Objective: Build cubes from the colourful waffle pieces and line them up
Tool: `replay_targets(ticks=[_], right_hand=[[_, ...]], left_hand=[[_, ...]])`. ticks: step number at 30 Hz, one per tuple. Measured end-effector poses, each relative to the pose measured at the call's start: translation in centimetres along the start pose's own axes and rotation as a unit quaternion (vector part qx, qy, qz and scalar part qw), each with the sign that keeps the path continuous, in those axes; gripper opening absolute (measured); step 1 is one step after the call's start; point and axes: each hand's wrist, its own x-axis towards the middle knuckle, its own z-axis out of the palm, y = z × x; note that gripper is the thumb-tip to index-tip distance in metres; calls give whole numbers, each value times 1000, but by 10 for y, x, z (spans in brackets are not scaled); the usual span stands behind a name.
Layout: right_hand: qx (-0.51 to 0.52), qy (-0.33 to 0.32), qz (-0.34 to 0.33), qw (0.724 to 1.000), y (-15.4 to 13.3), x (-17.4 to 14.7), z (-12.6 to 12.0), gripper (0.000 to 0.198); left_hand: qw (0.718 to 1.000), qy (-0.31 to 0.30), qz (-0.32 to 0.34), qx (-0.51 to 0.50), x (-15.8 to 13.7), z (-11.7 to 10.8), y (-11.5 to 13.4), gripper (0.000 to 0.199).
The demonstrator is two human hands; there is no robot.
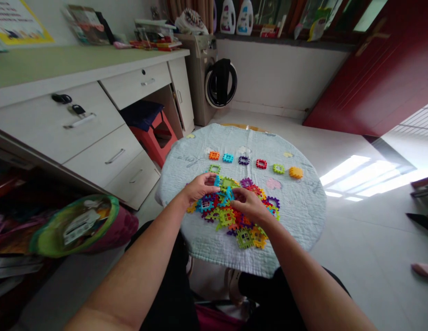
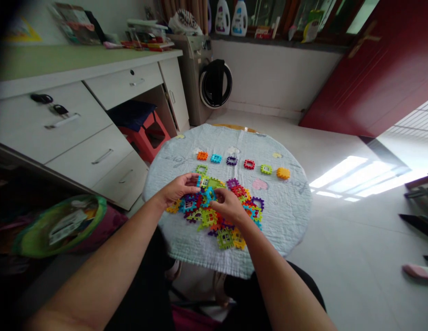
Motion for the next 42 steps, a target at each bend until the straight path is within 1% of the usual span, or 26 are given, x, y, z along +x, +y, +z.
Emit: replay_targets(ticks=[2,3,5,7,9,11,13,17,21,23,25,27,28,30,31,32,33,34,35,36,37,39,42], right_hand=[[130,-2,-2,992,0,3,0,37],[169,0,-11,986,0,4,1,39],[190,15,-26,981,-2,5,4,41],[164,39,-31,985,-5,5,6,39],[128,52,-33,990,-8,5,6,37],[104,51,-38,993,-9,5,5,36],[89,45,-41,994,-10,6,4,36],[31,26,-60,997,-9,10,4,34],[-58,52,-85,993,-9,11,6,26],[-71,69,-91,991,-9,10,7,31],[-60,86,-94,990,-8,9,6,45],[-44,99,-88,990,-7,7,5,54],[-39,103,-82,991,-6,6,3,55],[-35,104,-67,992,-5,5,0,51],[-35,103,-60,992,-5,5,-1,49],[-36,101,-55,993,-4,5,-3,47],[-37,101,-50,993,-4,6,-3,45],[-40,100,-48,993,-4,6,-4,44],[-43,100,-47,993,-4,7,-4,43],[-47,100,-48,993,-4,7,-4,43],[-50,100,-49,992,-4,8,-3,43],[-56,99,-50,992,-3,9,-3,41],[-59,95,-46,993,-1,10,-2,40]], left_hand=[[994,-54,-17,-92,-4,11,1,60],[990,-75,-21,-116,-6,16,1,60],[984,-100,-28,-144,-8,24,0,57],[980,-98,-40,-171,-10,29,-1,55],[974,-84,-59,-203,-10,31,-1,52],[970,-75,-73,-221,-10,31,1,50],[969,-81,-77,-218,-10,30,3,49],[976,-85,-58,-192,-8,32,0,55],[986,-46,-27,-160,-8,36,-3,59],[990,-20,-19,-141,-9,37,-1,62],[993,9,-11,-114,-7,33,4,63],[996,37,3,-77,0,20,8,63],[997,52,14,-50,6,9,10,63],[995,91,33,35,22,-18,10,65],[987,112,44,104,32,-34,8,66],[971,142,50,187,43,-51,4,65],[944,174,56,274,53,-66,0,63],[912,193,58,357,62,-81,-5,60],[882,195,61,425,71,-94,-11,58],[858,186,56,476,78,-104,-16,56],[840,168,42,514,84,-113,-21,56],[822,125,15,555,92,-127,-28,58],[816,66,8,574,100,-140,-32,64]])
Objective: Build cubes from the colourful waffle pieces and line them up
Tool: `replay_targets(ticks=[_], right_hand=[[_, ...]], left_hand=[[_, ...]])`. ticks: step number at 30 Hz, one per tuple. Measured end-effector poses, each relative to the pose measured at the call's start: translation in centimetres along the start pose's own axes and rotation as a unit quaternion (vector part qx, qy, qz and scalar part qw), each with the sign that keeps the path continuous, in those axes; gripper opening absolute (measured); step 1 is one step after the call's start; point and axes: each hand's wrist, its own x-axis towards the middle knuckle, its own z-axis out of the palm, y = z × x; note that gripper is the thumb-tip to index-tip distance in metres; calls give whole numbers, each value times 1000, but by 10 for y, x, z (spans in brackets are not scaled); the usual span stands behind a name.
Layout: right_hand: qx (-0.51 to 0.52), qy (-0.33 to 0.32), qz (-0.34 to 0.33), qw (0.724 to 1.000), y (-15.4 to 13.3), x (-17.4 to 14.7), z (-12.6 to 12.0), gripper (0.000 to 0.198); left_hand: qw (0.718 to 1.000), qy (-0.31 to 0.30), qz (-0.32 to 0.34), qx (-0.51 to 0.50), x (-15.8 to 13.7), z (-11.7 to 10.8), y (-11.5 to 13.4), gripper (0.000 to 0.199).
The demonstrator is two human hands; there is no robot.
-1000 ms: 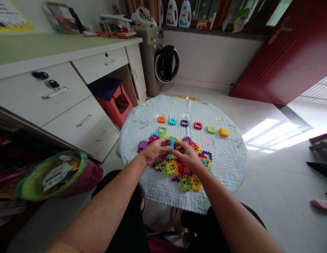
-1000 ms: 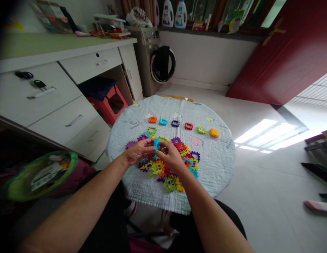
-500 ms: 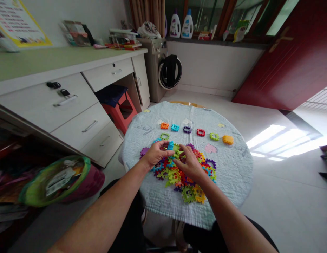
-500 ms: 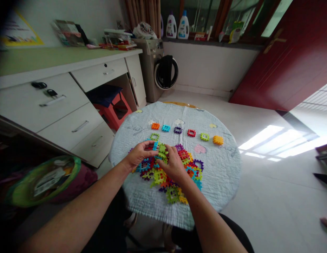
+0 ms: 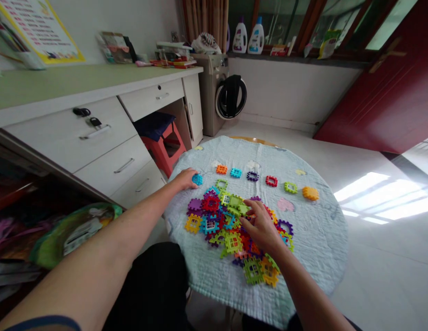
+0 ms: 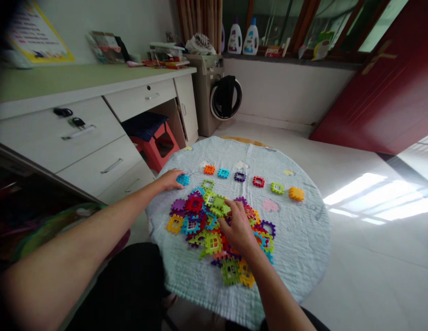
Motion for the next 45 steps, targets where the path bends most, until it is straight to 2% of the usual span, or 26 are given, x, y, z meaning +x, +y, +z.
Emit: replay_targets(ticks=[5,11,16,21,23,28,37,45], right_hand=[[-2,-8,-7,1000,2,0,2,38],[-12,-14,-3,1000,2,-2,2,37],[-4,-20,-2,1000,2,-3,2,36],[-4,-24,0,1000,2,-3,1,35],[-1,-24,0,1000,2,-3,1,34],[-12,-27,11,999,3,-3,-1,35],[-25,-21,16,999,7,-4,-6,39],[-13,-26,15,999,4,-5,-7,38]], left_hand=[[998,-24,51,7,11,-2,-8,65],[998,-40,49,29,17,-5,-5,66],[997,-55,48,40,19,-9,-3,49],[990,-81,61,98,32,-13,5,48],[988,-73,77,113,44,-18,10,49],[988,-11,102,116,82,-28,26,56],[986,-97,78,114,113,-19,33,43],[981,-119,72,135,120,-19,36,54]])
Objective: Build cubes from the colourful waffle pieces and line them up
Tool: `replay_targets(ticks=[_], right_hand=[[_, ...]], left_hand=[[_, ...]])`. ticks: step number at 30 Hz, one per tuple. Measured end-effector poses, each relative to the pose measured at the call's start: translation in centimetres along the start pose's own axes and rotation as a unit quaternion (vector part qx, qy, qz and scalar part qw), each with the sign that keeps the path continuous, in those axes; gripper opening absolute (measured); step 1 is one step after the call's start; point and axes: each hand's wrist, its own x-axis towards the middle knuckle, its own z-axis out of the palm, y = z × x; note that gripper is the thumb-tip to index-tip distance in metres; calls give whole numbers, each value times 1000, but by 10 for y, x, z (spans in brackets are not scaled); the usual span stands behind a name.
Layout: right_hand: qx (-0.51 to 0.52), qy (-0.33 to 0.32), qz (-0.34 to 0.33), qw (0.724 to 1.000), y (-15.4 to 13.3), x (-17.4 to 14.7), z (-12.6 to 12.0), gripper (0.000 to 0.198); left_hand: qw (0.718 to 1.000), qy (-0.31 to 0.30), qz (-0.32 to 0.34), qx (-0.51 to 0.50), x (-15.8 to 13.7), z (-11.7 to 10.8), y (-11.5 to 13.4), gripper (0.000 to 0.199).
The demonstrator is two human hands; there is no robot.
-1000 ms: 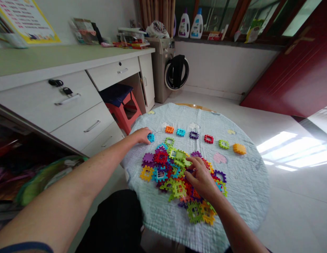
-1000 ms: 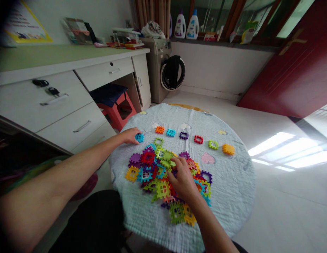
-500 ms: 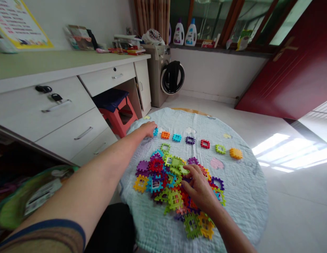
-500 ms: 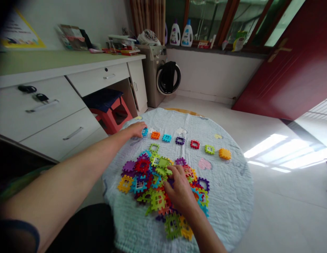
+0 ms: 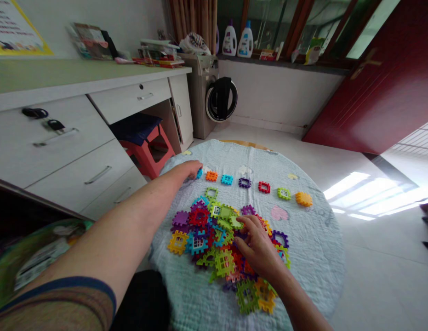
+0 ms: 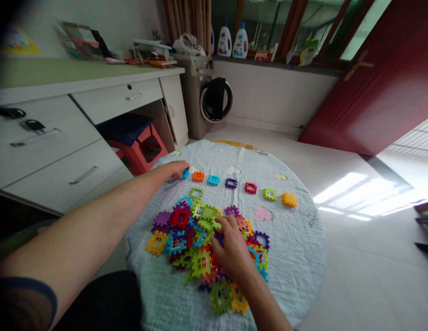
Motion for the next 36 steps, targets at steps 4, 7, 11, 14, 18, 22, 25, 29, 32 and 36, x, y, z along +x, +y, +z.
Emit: replay_targets(ticks=[4,7,11,14,18,22,25,29,32,36], right_hand=[[-7,-1,-9,1000,1,0,-1,37],[-10,-6,-4,1000,2,1,0,37],[-19,-12,-3,1000,3,2,-1,37],[-26,-13,2,1000,4,2,-2,37],[-24,-17,0,1000,3,0,-5,36],[-33,-16,-15,999,1,-1,-5,32],[-41,-21,-26,999,-1,-2,-4,31],[-48,-34,-26,998,0,-3,-1,30],[-52,-37,-27,998,3,-3,-1,30],[-58,-45,-30,997,4,-2,-3,31]], left_hand=[[1000,-8,-2,16,-1,1,1,58],[999,-12,-6,38,-4,0,2,62],[999,3,-23,39,-13,-1,3,86],[998,53,-23,16,-32,-1,10,103],[994,94,19,-44,-76,6,28,80],[990,15,72,-123,-125,24,47,51],[983,5,76,-167,-147,38,59,40],[968,75,19,-241,-156,48,75,48],[954,92,-20,-285,-159,48,86,57],[937,137,-16,-320,-164,39,95,41]])
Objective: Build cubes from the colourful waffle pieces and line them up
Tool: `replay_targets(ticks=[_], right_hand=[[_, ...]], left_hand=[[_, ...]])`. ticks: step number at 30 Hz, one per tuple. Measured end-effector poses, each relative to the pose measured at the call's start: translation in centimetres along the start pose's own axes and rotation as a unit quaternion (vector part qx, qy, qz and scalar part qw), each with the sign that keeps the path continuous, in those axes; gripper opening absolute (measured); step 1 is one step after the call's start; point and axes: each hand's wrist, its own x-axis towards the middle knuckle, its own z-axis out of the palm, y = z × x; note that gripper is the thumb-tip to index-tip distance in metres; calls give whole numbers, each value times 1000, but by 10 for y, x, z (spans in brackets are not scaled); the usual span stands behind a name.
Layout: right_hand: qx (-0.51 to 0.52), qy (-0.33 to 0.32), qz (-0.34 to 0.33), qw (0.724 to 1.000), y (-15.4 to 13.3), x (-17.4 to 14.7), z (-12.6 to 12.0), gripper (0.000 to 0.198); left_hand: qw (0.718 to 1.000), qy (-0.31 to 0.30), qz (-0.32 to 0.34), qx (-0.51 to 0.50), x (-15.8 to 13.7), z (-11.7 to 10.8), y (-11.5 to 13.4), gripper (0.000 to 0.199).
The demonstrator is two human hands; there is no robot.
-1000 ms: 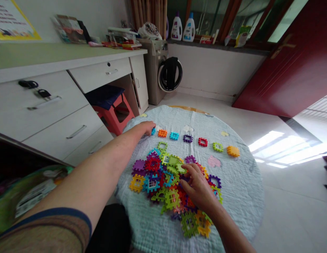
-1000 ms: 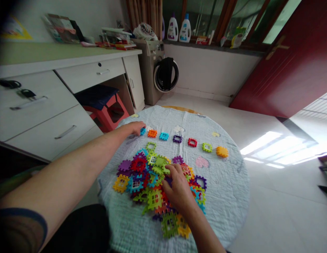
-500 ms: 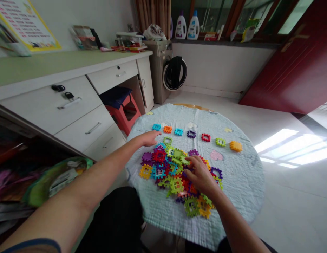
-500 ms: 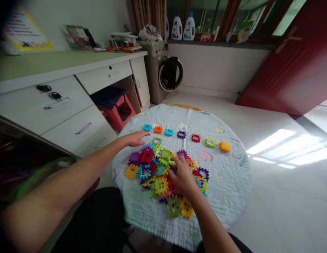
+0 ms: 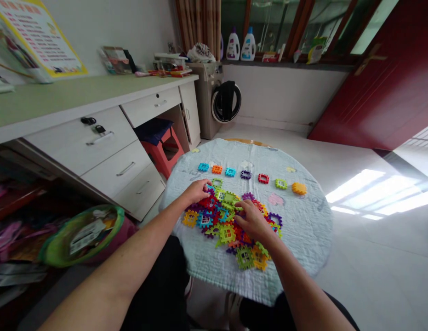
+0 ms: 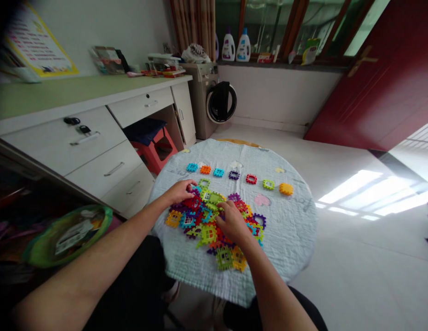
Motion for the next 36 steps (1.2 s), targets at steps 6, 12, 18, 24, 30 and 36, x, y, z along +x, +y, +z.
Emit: replay_targets(ticks=[6,12,18,24,30,36], right_hand=[[-24,-31,-15,999,-6,-1,1,30],[-30,-46,-11,998,-9,-5,-2,30],[-44,-55,-2,997,-8,-5,-7,27],[-65,-60,-10,996,-7,-4,-6,26],[-86,-82,-10,993,-3,-6,-6,27],[-109,-93,-8,990,-4,-9,-5,24]], left_hand=[[985,157,56,39,-17,7,32,9],[997,55,33,-49,-44,29,43,11],[971,171,-61,-158,-45,2,4,22],[976,147,-97,-127,-41,-21,-31,26],[996,22,-78,44,-50,-21,-40,42],[982,-90,-68,149,-40,-13,-45,65]])
